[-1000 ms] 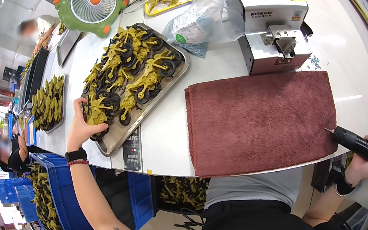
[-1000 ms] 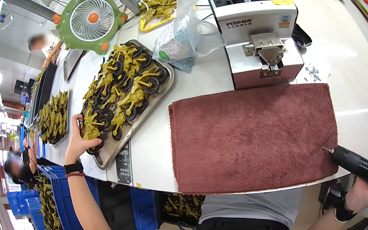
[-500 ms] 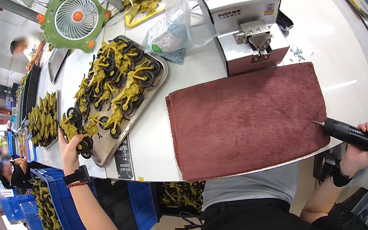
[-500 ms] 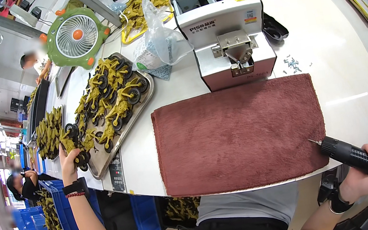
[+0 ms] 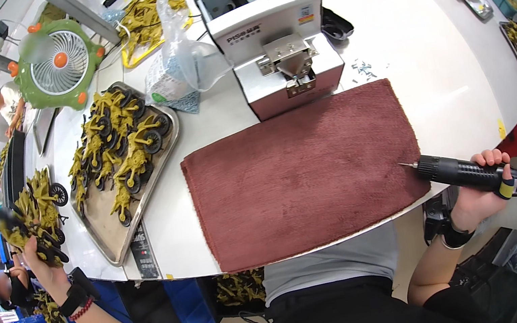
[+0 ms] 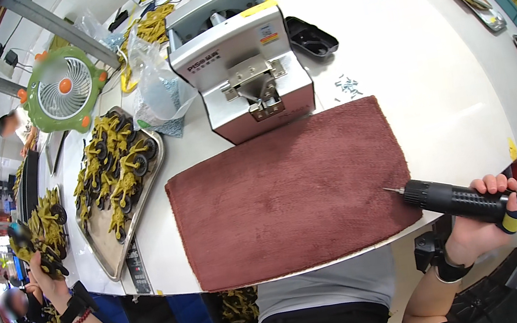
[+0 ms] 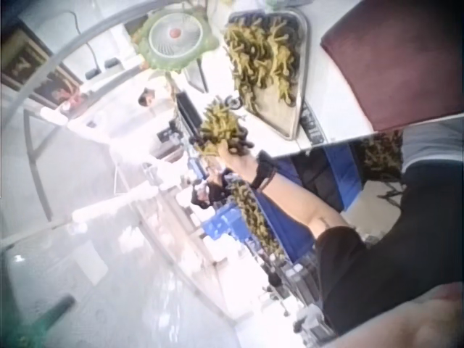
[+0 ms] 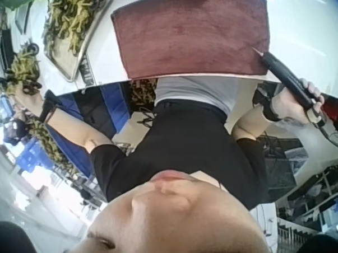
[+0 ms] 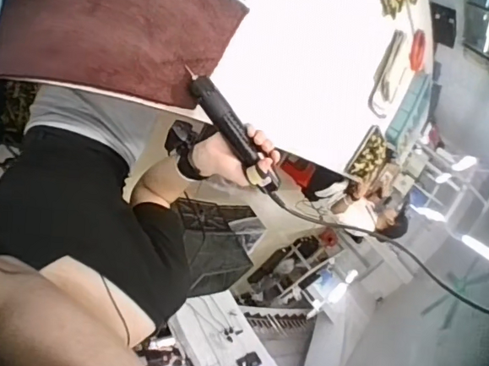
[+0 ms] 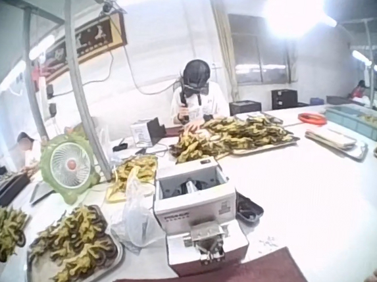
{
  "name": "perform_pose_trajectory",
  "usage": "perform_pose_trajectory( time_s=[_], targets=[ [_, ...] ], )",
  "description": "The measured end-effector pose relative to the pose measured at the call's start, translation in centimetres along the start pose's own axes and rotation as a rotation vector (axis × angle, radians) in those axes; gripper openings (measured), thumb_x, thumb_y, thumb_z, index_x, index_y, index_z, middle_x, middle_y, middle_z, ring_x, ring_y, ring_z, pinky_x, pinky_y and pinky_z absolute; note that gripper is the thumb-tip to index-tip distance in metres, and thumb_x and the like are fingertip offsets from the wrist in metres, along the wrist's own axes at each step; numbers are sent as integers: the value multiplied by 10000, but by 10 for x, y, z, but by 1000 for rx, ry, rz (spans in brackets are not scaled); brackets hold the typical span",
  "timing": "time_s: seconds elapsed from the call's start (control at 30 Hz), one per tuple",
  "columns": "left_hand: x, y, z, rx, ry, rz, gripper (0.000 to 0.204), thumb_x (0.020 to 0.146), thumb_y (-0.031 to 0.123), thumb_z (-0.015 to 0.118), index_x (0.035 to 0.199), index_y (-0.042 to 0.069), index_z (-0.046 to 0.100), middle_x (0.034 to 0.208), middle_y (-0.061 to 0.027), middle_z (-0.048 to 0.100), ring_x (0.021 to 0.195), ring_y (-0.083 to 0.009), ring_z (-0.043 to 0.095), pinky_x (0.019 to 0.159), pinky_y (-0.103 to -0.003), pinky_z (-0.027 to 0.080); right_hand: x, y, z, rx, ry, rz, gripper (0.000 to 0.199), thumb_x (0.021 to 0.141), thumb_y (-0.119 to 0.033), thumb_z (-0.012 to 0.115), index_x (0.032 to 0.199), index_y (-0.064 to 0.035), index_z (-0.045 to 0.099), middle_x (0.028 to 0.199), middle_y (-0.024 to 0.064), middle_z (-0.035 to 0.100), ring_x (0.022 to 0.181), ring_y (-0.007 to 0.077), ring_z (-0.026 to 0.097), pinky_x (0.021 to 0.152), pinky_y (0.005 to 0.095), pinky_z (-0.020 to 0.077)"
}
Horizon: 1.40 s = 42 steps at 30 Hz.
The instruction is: The recorder is using an electric screwdriver to assemble components of yellow toy motorcycles.
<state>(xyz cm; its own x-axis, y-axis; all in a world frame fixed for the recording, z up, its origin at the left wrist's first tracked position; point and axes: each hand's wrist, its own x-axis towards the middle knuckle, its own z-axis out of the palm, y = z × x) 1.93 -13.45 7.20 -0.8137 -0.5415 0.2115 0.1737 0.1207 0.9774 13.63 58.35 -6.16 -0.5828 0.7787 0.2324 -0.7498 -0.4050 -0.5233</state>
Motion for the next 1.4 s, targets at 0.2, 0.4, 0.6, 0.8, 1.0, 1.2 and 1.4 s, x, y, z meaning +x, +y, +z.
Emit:
perform_pose_trajectory(
  time_s=[0.2,0.4,0.6,0.8,1.0,1.2,1.4],
  targets=[
    [-120,-4,220,-172,-566,-214,602,720,52,681,1277,-17,462,1023,-127,639,819,-211,651,701,-320,559,-4,-1,1,-27,26,-31,202,851,-137,599,1011,-40,523,871,49,474,800,154,464,766,297,430],
    [-170,-47,272,-27,-792,-453,830,640,8,766,1364,26,359,1221,-97,525,1090,-190,553,931,-327,471,-8,0,2,-3,29,-26,198,851,-140,597,1014,-45,536,879,49,488,809,152,475,764,296,428],
    [-168,-2,264,-3,-1014,-306,756,572,94,760,1245,20,423,1022,-108,598,911,-197,625,824,-327,526,-5,0,1,7,32,-33,213,844,-138,603,1017,-47,520,873,50,478,807,156,472,765,302,435],
    [-189,-16,285,648,-1618,-5,640,586,171,729,1163,53,477,923,-115,635,836,-237,660,788,-307,497,-6,2,3,6,38,-29,205,843,-144,604,1010,-54,526,872,48,482,807,156,479,765,300,435],
    [-179,-19,309,641,-1370,134,680,614,195,711,1200,-12,435,963,-239,624,908,-426,614,783,-434,498,-9,1,5,-4,55,-38,207,842,-147,604,1011,-56,527,871,47,482,807,156,479,763,301,430],
    [-172,-2,302,726,-1200,505,632,605,180,701,1136,-87,483,929,-249,602,876,-413,599,787,-416,485,-10,2,4,14,46,-27,220,838,-144,605,1021,-55,522,870,48,479,805,157,471,761,303,423],
    [-180,3,311,770,-1339,419,555,630,149,691,1109,-48,490,894,-226,599,828,-409,601,707,-415,490,-9,2,4,22,52,-30,224,836,-142,609,1021,-54,520,872,49,482,806,159,471,758,305,422]
  ],
)
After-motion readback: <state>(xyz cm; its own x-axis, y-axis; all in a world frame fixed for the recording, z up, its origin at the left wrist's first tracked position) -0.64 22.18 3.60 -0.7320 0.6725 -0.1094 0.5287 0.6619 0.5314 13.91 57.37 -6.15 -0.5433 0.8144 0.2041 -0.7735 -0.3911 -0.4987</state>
